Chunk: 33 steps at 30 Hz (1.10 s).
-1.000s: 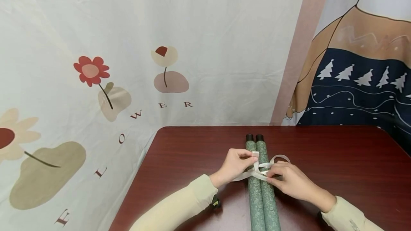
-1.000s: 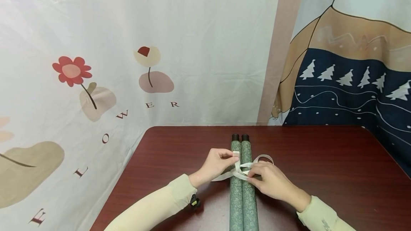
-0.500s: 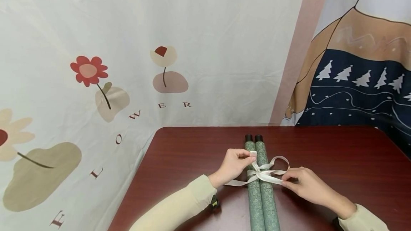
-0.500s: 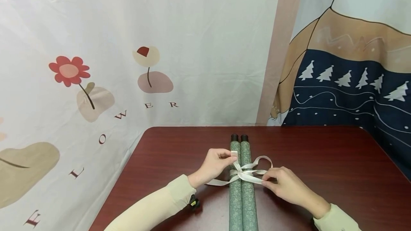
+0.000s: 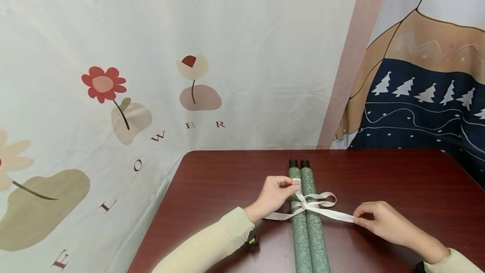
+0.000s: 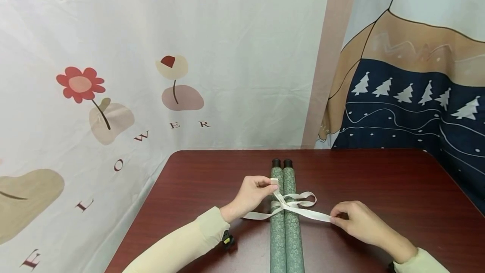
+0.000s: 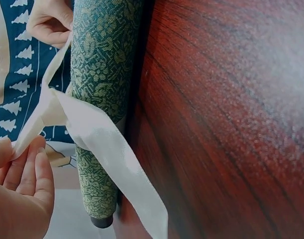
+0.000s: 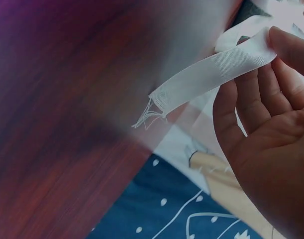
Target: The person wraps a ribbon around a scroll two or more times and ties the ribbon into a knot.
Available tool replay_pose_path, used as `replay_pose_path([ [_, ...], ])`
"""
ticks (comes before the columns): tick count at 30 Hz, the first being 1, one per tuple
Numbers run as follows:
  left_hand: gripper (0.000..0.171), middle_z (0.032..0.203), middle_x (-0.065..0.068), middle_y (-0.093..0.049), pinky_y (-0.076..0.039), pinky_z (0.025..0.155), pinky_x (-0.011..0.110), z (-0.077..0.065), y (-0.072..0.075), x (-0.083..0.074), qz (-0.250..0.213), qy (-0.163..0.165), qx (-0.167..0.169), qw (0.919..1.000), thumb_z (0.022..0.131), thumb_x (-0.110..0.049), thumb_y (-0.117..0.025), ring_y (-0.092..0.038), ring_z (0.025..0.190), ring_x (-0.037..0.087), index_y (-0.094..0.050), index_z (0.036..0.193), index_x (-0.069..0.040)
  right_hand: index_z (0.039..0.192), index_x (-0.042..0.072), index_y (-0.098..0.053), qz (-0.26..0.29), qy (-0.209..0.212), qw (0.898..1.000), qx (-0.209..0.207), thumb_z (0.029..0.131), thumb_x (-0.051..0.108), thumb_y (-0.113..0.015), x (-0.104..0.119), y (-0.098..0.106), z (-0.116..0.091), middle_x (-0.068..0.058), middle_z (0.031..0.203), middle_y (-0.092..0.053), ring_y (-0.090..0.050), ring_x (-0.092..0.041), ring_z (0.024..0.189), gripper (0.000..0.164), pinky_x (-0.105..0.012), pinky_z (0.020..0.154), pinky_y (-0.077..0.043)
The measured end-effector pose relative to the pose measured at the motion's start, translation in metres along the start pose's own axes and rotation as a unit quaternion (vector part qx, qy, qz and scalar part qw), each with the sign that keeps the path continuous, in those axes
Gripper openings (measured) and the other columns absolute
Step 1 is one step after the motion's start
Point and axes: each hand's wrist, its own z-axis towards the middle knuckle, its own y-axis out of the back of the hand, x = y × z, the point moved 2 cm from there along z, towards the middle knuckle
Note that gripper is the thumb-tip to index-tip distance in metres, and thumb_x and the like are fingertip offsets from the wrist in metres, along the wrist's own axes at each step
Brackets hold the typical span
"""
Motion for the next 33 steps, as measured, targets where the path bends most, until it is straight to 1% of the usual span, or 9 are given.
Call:
replay_pose_path([
  [3, 0.012, 0.086, 0.015, -0.072, -0.053, 0.064, 0.022, 0.0, 0.001, 0.005, -0.003, 0.006, -0.002, 1.0, 0.082, -0.008, -0.07, -0.064, 0.072, 0.009, -0.071, 0.087, 0.003, 0.08, 0.03, -0.067, -0.008, -0.009, 1.0, 0.003, 0.081, 0.021, -0.072, -0.007, 0.006, -0.008, 0.018, 0.078, -0.063, -0.052, -0.001, 0.067, 0.011, -0.027, 0.056, -0.048],
  [7, 0.012, 0.086, 0.013, -0.072, -0.053, 0.065, 0.022, 0.0, 0.002, 0.006, -0.01, 0.011, -0.004, 0.9999, 0.082, -0.01, -0.071, -0.064, 0.072, 0.01, -0.071, 0.087, 0.0, 0.081, 0.03, -0.067, -0.008, -0.036, 0.999, 0.022, 0.081, 0.021, -0.072, -0.016, 0.013, -0.017, 0.016, 0.078, -0.063, -0.051, -0.002, 0.065, 0.01, -0.025, 0.054, -0.046],
  [12, 0.01, 0.085, 0.012, -0.072, -0.053, 0.065, 0.021, 0.001, 0.002, 0.006, -0.001, 0.012, -0.008, 0.9999, 0.082, -0.009, -0.071, -0.064, 0.072, 0.009, -0.072, 0.087, 0.0, 0.082, 0.027, -0.067, 0.007, -0.085, 0.995, 0.058, 0.084, 0.022, -0.07, -0.027, 0.022, -0.029, 0.011, 0.078, -0.065, -0.048, -0.003, 0.062, 0.006, -0.024, 0.052, -0.043],
  [15, 0.01, 0.085, 0.014, -0.072, -0.052, 0.064, 0.02, 0.0, 0.003, 0.005, 0.001, 0.007, -0.008, 0.9999, 0.082, -0.007, -0.07, -0.063, 0.071, 0.008, -0.071, 0.087, 0.002, 0.081, 0.025, -0.067, 0.007, -0.096, 0.993, 0.065, 0.084, 0.024, -0.069, -0.034, 0.028, -0.036, 0.01, 0.076, -0.064, -0.047, -0.003, 0.06, 0.004, -0.024, 0.05, -0.042],
  [18, 0.01, 0.085, 0.019, -0.071, -0.052, 0.064, 0.02, -0.003, 0.004, -0.009, 0.003, 0.001, -0.008, 1.0, 0.082, -0.002, -0.068, -0.064, 0.072, 0.012, -0.07, 0.087, 0.007, 0.08, 0.025, -0.067, -0.006, -0.102, 0.993, 0.064, 0.084, 0.024, -0.069, -0.04, 0.033, -0.043, 0.011, 0.074, -0.063, -0.046, -0.002, 0.058, 0.005, -0.023, 0.049, -0.041],
  [22, 0.011, 0.086, 0.023, -0.07, -0.051, 0.064, 0.019, -0.006, 0.007, -0.03, 0.004, 0.008, -0.009, 0.9999, 0.082, 0.001, -0.066, -0.065, 0.075, 0.023, -0.068, 0.088, 0.011, 0.077, 0.024, -0.065, -0.027, -0.144, 0.987, 0.068, 0.081, 0.023, -0.07, -0.047, 0.038, -0.05, 0.011, 0.069, -0.061, -0.043, -0.002, 0.055, 0.007, -0.023, 0.048, -0.039],
  [24, 0.012, 0.087, 0.024, -0.069, -0.051, 0.064, 0.017, -0.007, 0.008, -0.032, 0.001, 0.014, -0.01, 0.9999, 0.083, 0.001, -0.066, -0.065, 0.077, 0.028, -0.068, 0.088, 0.011, 0.075, 0.023, -0.065, -0.039, -0.168, 0.983, 0.07, 0.08, 0.021, -0.071, -0.051, 0.041, -0.054, 0.009, 0.068, -0.059, -0.041, -0.003, 0.055, 0.008, -0.023, 0.048, -0.038],
  [27, 0.012, 0.087, 0.024, -0.069, -0.051, 0.064, 0.018, -0.007, 0.008, -0.032, -0.004, 0.015, -0.011, 0.9998, 0.083, 0.001, -0.066, -0.064, 0.078, 0.032, -0.067, 0.089, 0.012, 0.073, 0.023, -0.064, -0.064, -0.187, 0.978, 0.072, 0.079, 0.018, -0.071, -0.056, 0.046, -0.059, 0.009, 0.067, -0.059, -0.04, -0.004, 0.054, 0.01, -0.023, 0.049, -0.037],
  [33, 0.012, 0.088, 0.027, -0.068, -0.052, 0.065, 0.019, -0.007, 0.009, -0.032, -0.013, 0.01, -0.006, 0.9998, 0.083, 0.003, -0.065, -0.064, 0.08, 0.034, -0.067, 0.089, 0.013, 0.07, 0.022, -0.062, -0.11, -0.191, 0.973, 0.074, 0.076, 0.016, -0.073, -0.068, 0.057, -0.072, 0.009, 0.066, -0.058, -0.039, -0.004, 0.056, 0.014, -0.026, 0.052, -0.037],
])
